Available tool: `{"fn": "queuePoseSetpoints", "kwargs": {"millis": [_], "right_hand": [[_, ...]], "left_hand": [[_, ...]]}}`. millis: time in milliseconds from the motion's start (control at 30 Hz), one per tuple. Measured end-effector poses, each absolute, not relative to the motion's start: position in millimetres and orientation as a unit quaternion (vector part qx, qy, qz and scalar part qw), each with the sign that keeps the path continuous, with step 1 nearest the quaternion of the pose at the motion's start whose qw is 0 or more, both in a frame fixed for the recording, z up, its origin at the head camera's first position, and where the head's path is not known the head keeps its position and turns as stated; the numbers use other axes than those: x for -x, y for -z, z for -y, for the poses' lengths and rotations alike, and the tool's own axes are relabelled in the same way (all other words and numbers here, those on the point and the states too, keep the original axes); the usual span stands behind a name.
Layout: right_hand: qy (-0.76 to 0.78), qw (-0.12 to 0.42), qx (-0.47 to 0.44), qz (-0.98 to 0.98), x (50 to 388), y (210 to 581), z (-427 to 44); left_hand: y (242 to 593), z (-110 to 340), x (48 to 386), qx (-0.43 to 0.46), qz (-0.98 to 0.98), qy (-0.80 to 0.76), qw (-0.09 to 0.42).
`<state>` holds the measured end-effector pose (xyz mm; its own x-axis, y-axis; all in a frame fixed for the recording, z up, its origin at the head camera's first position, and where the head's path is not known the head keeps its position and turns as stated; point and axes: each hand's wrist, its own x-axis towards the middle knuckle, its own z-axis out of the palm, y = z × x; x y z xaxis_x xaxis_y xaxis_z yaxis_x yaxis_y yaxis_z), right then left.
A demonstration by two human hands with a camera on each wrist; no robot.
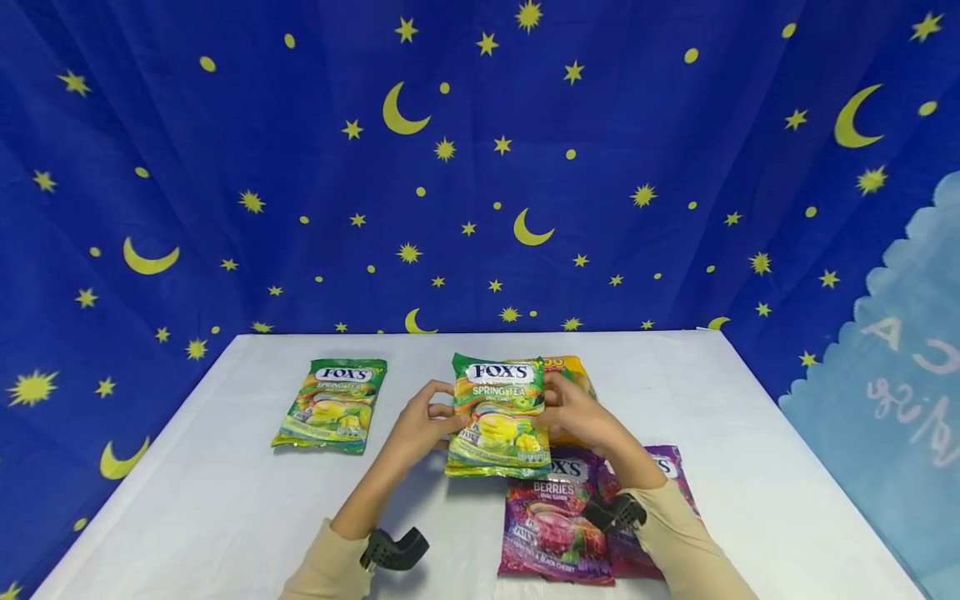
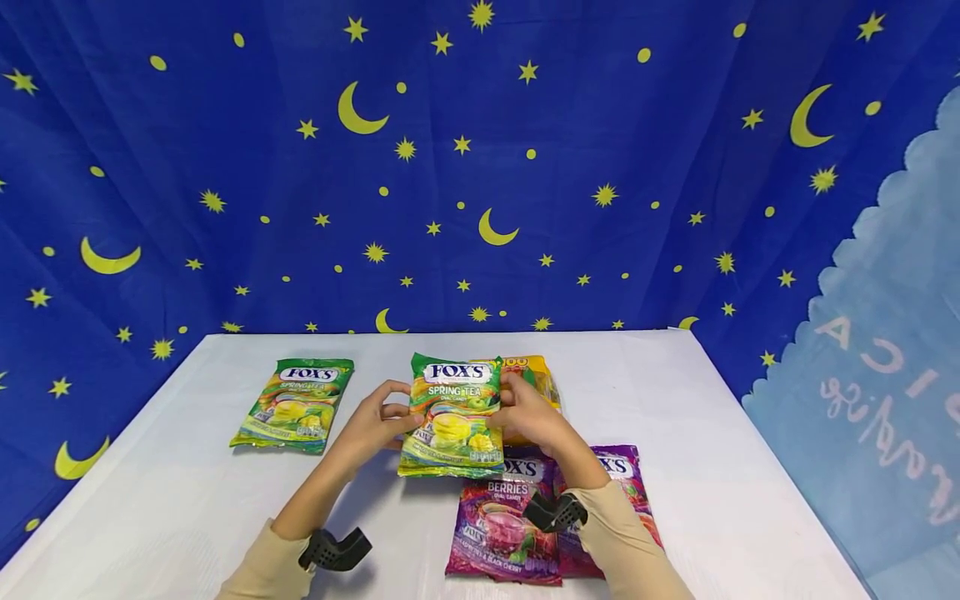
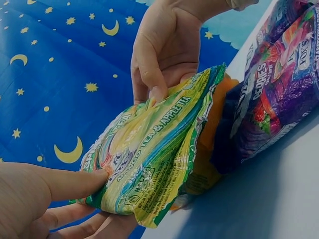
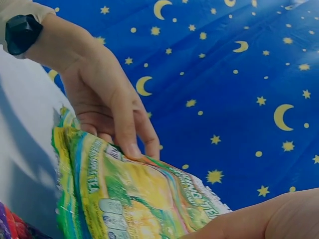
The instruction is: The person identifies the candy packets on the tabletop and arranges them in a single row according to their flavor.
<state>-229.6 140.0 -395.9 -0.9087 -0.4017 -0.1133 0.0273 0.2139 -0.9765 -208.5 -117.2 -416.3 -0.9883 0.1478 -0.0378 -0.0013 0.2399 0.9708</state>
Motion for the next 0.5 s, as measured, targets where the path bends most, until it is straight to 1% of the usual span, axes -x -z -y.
{"fn": "queuePoseSetpoints", "kwargs": {"millis": [333, 500], "right_hand": [[0.605, 0.19, 0.153, -0.758, 232.3, 394.4, -142.7], [0.605, 0.193, 0.141, -0.76, 230.8, 394.9, -142.7]], "left_hand": [[414.5, 114.7, 207.2, -0.053, -0.786, -0.613, 0.064], [415.5, 116.6, 208.4, -0.053, -0.788, -0.609, 0.071]]}}
